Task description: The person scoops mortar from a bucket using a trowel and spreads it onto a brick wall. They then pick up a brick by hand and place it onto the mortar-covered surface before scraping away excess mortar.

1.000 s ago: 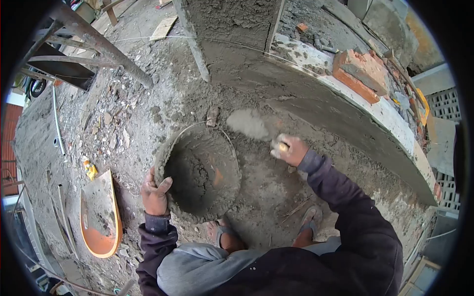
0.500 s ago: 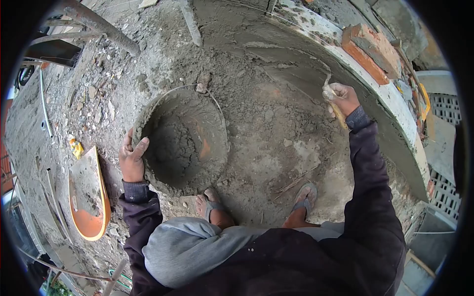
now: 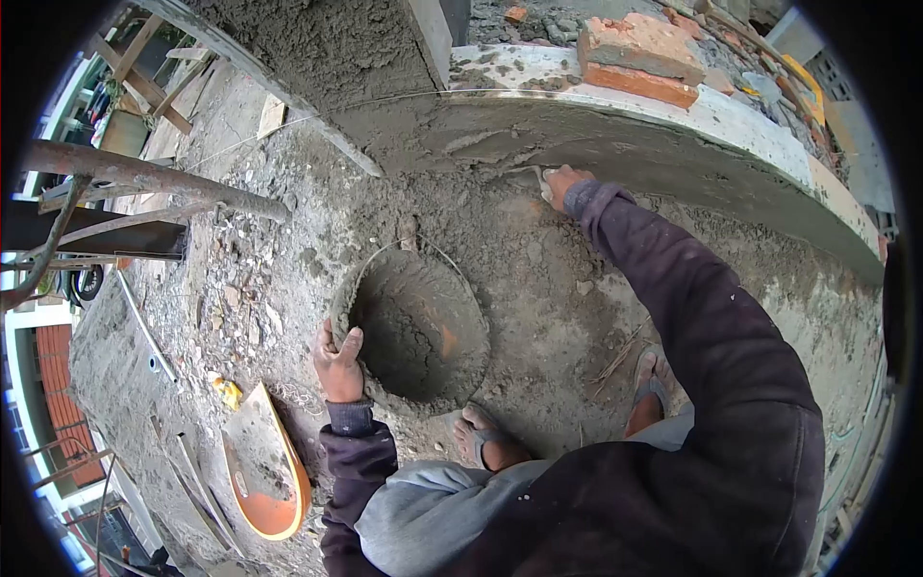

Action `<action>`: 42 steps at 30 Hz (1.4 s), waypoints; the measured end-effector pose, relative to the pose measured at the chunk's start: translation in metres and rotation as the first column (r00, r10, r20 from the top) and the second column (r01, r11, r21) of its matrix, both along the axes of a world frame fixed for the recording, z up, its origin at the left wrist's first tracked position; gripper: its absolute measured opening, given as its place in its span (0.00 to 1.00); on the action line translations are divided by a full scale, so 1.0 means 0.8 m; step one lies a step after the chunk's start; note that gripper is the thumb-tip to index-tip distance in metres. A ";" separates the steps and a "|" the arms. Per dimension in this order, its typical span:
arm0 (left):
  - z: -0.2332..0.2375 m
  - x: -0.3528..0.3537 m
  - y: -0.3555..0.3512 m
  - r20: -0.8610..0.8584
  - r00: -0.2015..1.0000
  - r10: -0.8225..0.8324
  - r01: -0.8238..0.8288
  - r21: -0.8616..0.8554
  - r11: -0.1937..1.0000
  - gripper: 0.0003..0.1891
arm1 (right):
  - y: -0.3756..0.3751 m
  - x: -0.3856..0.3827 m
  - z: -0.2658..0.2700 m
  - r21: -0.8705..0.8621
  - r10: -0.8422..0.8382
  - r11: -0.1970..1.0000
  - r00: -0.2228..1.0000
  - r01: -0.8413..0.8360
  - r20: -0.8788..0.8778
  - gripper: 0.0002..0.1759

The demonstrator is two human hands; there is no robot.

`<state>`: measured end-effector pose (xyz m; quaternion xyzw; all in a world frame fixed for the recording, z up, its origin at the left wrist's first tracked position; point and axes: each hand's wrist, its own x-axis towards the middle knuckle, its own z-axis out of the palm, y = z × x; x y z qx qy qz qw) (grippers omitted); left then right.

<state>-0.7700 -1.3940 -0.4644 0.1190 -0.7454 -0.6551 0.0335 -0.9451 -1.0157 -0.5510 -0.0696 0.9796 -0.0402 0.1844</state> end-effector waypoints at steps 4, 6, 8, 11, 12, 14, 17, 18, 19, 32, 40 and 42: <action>0.001 -0.003 0.015 -0.007 1.000 0.013 -0.013 0.010 1.000 0.18 | -0.009 -0.002 0.024 -0.090 -0.056 0.994 0.998 0.058 0.028 0.20; 0.000 -0.002 0.018 -0.016 1.000 0.022 -0.022 -0.018 1.000 0.18 | -0.008 -0.006 0.034 -0.124 -0.082 0.989 0.997 0.080 -0.009 0.20; -0.006 -0.003 0.016 -0.041 0.998 0.039 -0.040 -0.010 0.999 0.18 | -0.001 -0.005 0.057 -0.186 -0.061 0.981 0.997 0.050 -0.053 0.18; -0.002 -0.003 0.007 -0.025 0.999 0.030 -0.031 -0.056 0.998 0.19 | 0.022 -0.004 0.095 -0.262 -0.040 0.965 0.996 0.019 -0.074 0.16; 0.005 -0.003 0.008 -0.030 0.999 0.020 -0.023 -0.098 0.995 0.19 | 0.030 -0.004 0.109 -0.287 -0.032 0.958 0.996 0.007 -0.080 0.15; 0.007 -0.001 0.007 -0.025 0.999 0.038 -0.040 -0.113 0.993 0.19 | 0.036 0.016 0.165 -0.391 -0.211 0.882 0.962 0.263 0.171 0.14; 0.004 -0.002 0.008 -0.028 0.999 0.045 -0.047 -0.070 0.996 0.20 | 0.069 0.037 0.189 -0.482 -0.145 0.870 0.989 0.108 -0.041 0.14; 0.003 -0.001 0.009 -0.032 0.999 0.043 -0.044 -0.051 0.998 0.20 | 0.084 0.049 0.198 -0.467 -0.072 0.884 0.976 -0.033 -0.205 0.14; 0.005 0.002 0.009 -0.013 0.999 0.033 -0.034 -0.059 0.998 0.20 | 0.099 0.061 0.206 -0.417 -0.003 0.894 0.929 -0.163 -0.370 0.15; 0.001 -0.001 0.057 -0.039 0.999 0.016 -0.016 0.006 1.000 0.23 | -0.195 0.202 0.000 -0.212 0.736 0.473 0.516 -0.855 -0.437 0.11; 0.004 0.018 0.035 -0.090 0.992 0.086 -0.101 -0.178 0.979 0.21 | -0.198 0.229 -0.003 -0.748 0.443 0.582 0.896 -0.319 -0.038 0.21; -0.004 0.024 0.019 -0.119 0.976 0.182 -0.180 0.025 0.983 0.22 | -0.196 0.227 -0.032 -0.756 0.384 0.527 0.902 -0.389 -0.196 0.21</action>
